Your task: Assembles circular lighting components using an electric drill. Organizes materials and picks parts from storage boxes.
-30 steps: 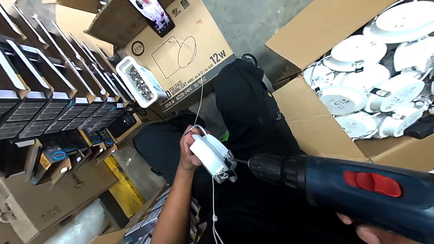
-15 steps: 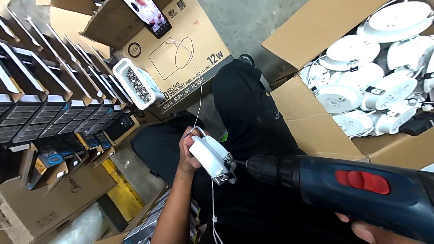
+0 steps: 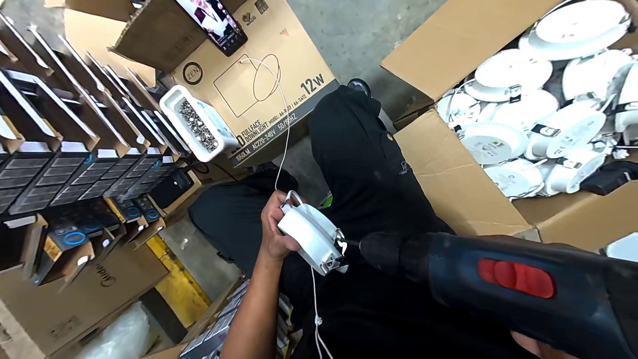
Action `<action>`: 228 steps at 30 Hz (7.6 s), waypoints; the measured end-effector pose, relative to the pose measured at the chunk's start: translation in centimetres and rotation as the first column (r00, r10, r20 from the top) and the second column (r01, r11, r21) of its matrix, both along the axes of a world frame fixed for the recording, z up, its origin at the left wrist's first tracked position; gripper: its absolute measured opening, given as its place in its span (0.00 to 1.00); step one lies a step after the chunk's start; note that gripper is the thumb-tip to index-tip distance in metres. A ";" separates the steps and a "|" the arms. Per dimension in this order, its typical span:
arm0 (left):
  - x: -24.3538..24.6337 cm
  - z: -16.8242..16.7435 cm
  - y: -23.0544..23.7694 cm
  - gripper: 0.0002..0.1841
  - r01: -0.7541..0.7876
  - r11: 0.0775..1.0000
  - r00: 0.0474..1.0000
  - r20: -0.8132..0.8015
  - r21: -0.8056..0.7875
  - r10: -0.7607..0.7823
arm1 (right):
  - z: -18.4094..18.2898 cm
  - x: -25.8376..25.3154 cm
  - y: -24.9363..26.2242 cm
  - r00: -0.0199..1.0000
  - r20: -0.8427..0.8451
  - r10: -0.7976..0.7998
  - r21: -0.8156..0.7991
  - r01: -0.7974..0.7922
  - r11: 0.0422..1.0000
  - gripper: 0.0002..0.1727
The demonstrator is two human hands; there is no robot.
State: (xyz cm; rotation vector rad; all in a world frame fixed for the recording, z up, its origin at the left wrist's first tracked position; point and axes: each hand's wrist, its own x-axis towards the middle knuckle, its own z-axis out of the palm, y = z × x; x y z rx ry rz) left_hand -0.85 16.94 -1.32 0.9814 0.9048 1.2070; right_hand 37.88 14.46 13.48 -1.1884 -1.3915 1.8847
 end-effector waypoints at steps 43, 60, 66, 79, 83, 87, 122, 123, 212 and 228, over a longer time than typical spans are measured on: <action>0.5 0.2 1.5 0.37 -0.091 0.976 0.986 0.116 -0.198 0.115 | 0.4 1.6 5.0 0.979 -0.204 -0.004 -0.051 -0.006 0.999 0.22; 9.2 6.1 2.6 0.37 -0.029 0.918 0.955 -0.282 -0.395 -0.092 | -3.0 0.7 5.0 0.902 -0.414 -0.121 -0.258 0.012 0.966 0.21; 7.1 6.3 3.5 0.36 0.110 0.861 0.917 -0.284 -0.496 -0.281 | -4.9 1.0 4.9 0.866 -0.482 -0.133 -0.370 -0.064 0.927 0.22; 9.7 11.8 16.8 0.26 0.591 0.641 0.052 -0.769 -0.491 -0.637 | -5.5 1.6 5.6 0.895 -0.444 -0.044 -0.266 -0.085 0.960 0.21; 10.7 10.9 17.7 0.25 0.650 0.437 -0.020 -0.589 -0.621 -0.808 | -5.6 1.9 5.0 0.897 -0.437 -0.059 -0.253 -0.060 0.965 0.22; 9.5 9.8 17.0 0.21 0.721 0.415 0.151 -0.460 -0.555 -0.875 | -5.4 2.5 4.5 0.895 -0.438 -0.086 -0.271 -0.039 0.962 0.22; -2.7 3.8 4.4 0.43 0.012 1.000 0.986 0.165 0.016 -0.015 | -5.3 -0.9 6.5 0.896 -0.330 -0.296 -0.216 0.233 0.948 0.20; -2.4 4.2 4.7 0.42 0.021 1.000 0.993 0.113 0.007 -0.022 | -5.1 -0.9 6.4 0.897 -0.320 -0.305 -0.213 0.246 0.946 0.20; 1.7 0.8 10.1 0.08 -0.016 0.920 0.946 0.291 -0.392 0.140 | -6.1 -3.4 8.1 0.880 -0.447 -0.159 -0.238 0.054 0.970 0.19; 7.2 1.4 8.6 0.10 -0.036 0.909 0.970 0.204 -0.415 0.132 | -6.1 -3.3 7.6 0.872 -0.459 -0.170 -0.243 0.061 0.968 0.18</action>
